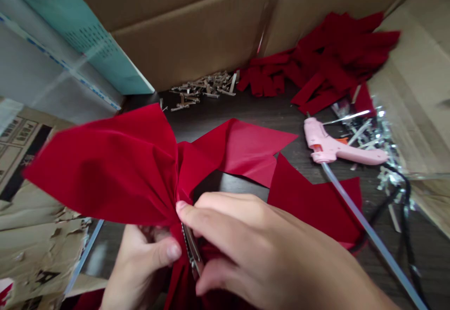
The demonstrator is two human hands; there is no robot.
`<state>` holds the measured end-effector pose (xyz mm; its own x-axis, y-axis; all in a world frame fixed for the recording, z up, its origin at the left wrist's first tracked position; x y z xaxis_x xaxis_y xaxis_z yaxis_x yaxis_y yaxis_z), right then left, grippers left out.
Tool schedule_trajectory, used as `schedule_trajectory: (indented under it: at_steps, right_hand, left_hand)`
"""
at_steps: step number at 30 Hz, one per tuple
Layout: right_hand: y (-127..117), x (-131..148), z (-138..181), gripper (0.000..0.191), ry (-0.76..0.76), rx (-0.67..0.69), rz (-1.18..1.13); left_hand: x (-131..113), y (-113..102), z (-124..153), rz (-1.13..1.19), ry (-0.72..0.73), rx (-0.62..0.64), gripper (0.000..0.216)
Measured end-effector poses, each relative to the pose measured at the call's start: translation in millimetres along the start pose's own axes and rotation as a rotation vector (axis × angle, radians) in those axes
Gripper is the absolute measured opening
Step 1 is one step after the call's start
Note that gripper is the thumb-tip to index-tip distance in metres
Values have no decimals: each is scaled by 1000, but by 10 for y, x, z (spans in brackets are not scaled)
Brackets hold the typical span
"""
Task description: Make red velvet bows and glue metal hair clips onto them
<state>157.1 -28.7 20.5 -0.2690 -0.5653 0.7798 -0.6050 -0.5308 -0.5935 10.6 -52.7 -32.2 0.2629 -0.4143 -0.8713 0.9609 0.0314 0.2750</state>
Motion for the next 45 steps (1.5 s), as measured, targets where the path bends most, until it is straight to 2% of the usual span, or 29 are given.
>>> schedule_trajectory:
  at_steps: [2, 5, 10, 18, 21, 23, 27, 32, 37, 41, 45]
  right_hand:
    - [-76, -24, -125, 51, -41, -24, -39]
    - [-90, -121, -203, 50, -30, -42, -63]
    - [-8, -249, -227, 55, 15, -29, -52]
    - [105, -225, -298, 59, 2, 16, 39]
    - [110, -198, -303, 62, -11, 17, -27]
    - [104, -219, -297, 53, 37, -2, -148]
    - [114, -356, -269, 21, 234, -121, -349]
    - [169, -503, -274, 26, 371, -195, -302]
    - [199, -630, -285, 29, 393, -197, -353]
    - [193, -673, -278, 29, 394, -193, -391]
    - [220, -666, -280, 28, 408, -154, -503]
  left_hand:
    - [-11, 3, -133, 47, 73, 6, 39]
    - [-48, -76, -206, 22, 179, -99, 36]
    - [0, -117, -175, -80, 123, -114, 25]
    - [-41, -91, -110, -141, 164, -118, 31]
    - [-51, -76, -82, -110, 169, -77, 33]
    - [-57, -80, -56, -89, 177, -66, 34]
    - [-47, -62, -23, -84, 177, -58, 37]
    - [-38, 15, -40, -96, 159, -22, 38]
    - [-31, 66, -90, -140, 186, 57, 39]
    - [-10, 42, -108, -172, 214, 63, 38]
    - [73, 0, -106, -113, 150, 86, 38]
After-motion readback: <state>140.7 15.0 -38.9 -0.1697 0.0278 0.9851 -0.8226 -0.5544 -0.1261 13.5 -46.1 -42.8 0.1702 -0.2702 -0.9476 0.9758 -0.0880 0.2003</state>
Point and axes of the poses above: each hand's wrist, its own z-axis away from the middle knuckle, its own y-axis out of the palm, x = y × z, the point moved 7 cm from there along -z, towards the middle knuckle, and after that the axes turned 5 degrees about x, right-handed, at the moved point
